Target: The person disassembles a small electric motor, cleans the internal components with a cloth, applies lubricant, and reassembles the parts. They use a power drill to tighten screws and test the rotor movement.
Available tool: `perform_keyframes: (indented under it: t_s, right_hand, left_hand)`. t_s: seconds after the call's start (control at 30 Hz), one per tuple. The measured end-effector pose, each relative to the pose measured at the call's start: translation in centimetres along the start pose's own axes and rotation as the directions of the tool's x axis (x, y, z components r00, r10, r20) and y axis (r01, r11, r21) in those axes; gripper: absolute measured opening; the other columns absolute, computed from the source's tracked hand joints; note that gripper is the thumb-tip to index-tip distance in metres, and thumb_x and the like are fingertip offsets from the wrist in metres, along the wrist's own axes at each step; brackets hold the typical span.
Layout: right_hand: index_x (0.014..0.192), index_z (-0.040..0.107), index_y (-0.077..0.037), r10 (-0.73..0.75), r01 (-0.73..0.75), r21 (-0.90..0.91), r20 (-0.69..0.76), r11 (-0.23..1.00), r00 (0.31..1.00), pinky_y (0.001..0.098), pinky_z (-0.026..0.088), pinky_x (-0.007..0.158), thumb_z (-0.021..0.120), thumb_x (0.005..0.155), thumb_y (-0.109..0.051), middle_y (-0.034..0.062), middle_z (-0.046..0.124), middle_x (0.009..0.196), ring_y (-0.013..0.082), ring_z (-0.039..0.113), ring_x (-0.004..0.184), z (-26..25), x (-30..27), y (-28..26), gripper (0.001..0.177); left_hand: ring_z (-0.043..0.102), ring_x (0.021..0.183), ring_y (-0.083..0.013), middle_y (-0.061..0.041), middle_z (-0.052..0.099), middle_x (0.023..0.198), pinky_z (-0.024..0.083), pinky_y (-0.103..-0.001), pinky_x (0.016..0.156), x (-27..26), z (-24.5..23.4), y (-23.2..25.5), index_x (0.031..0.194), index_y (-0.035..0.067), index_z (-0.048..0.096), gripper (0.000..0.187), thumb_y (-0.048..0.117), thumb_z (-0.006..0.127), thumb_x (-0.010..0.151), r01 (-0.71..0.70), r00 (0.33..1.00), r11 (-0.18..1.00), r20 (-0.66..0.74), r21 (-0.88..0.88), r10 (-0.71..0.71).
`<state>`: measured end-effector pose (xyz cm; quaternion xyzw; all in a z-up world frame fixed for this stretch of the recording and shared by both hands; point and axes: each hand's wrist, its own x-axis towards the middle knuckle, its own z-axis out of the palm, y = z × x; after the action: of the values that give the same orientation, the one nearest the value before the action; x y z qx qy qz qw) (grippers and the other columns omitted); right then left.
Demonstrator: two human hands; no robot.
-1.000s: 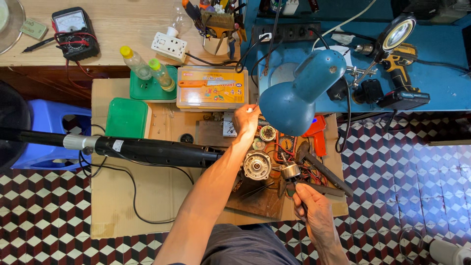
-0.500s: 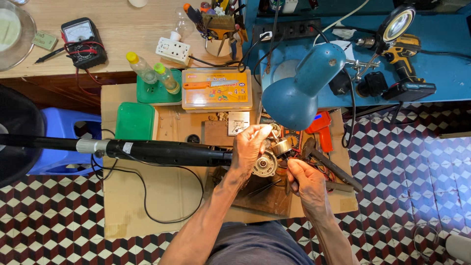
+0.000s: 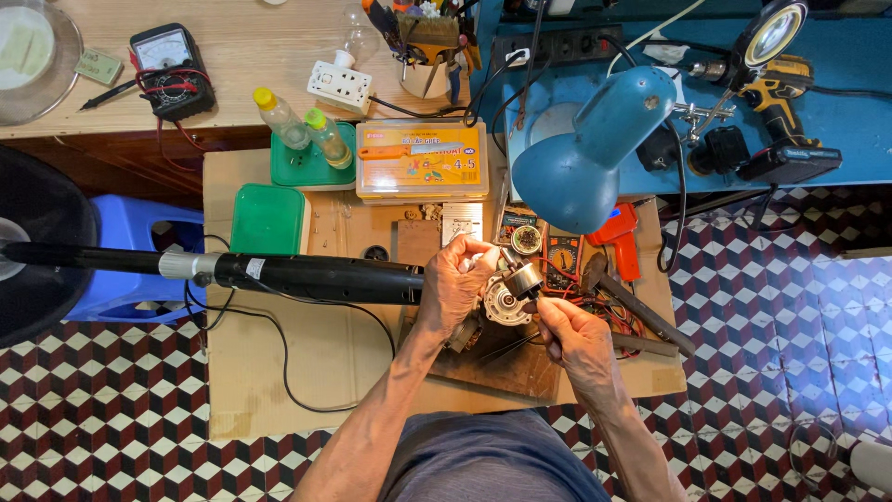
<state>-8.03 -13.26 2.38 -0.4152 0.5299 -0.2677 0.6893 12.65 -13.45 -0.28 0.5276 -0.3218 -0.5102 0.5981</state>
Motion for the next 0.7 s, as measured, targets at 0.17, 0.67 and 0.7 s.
perform_keyframes:
  t_s: [0.17, 0.67, 0.7]
  right_hand:
    - [0.107, 0.076, -0.003, -0.017, 0.017, -0.118, -0.001, 0.993, 1.000, 0.0196, 0.039, 0.051, 0.059, 0.102, -0.026, -0.0036, 0.056, 0.071, 0.0041, 0.046, 0.059, -0.2, -0.5, -0.7, 0.029]
    - [0.115, 0.076, -0.005, -0.049, 0.083, -0.293, 0.122, 0.953, 0.991, 0.0195, 0.041, 0.058, 0.059, 0.101, -0.026, -0.0060, 0.055, 0.076, 0.0034, 0.046, 0.065, -0.2, -1.2, -1.4, 0.030]
    - [0.114, 0.076, -0.005, -0.055, 0.091, -0.301, 0.124, 0.949, 0.991, 0.0197, 0.041, 0.058, 0.059, 0.101, -0.025, -0.0059, 0.055, 0.076, 0.0034, 0.046, 0.066, -0.1, -1.2, -1.5, 0.030]
  left_hand:
    - [0.050, 0.060, 0.0001, 0.005, 0.061, 0.074, 0.039, -0.017, 0.050, 0.8, -2.2, 1.2, 0.098, 0.004, 0.071, 0.015, 0.017, 0.075, 0.094, 0.098, 0.984, 0.995, 0.149, 0.036, -0.102]
    - [0.052, 0.055, -0.0013, 0.002, 0.071, 0.077, 0.038, -0.016, 0.046, 2.3, -5.5, 6.3, 0.110, 0.004, 0.078, 0.032, 0.025, 0.080, 0.086, 0.341, 0.812, 0.907, 0.408, 0.249, -0.417]
    - [0.052, 0.055, -0.0016, 0.002, 0.071, 0.077, 0.037, -0.017, 0.046, 2.3, -5.5, 6.3, 0.111, 0.004, 0.078, 0.032, 0.025, 0.080, 0.087, 0.334, 0.807, 0.903, 0.414, 0.270, -0.422]
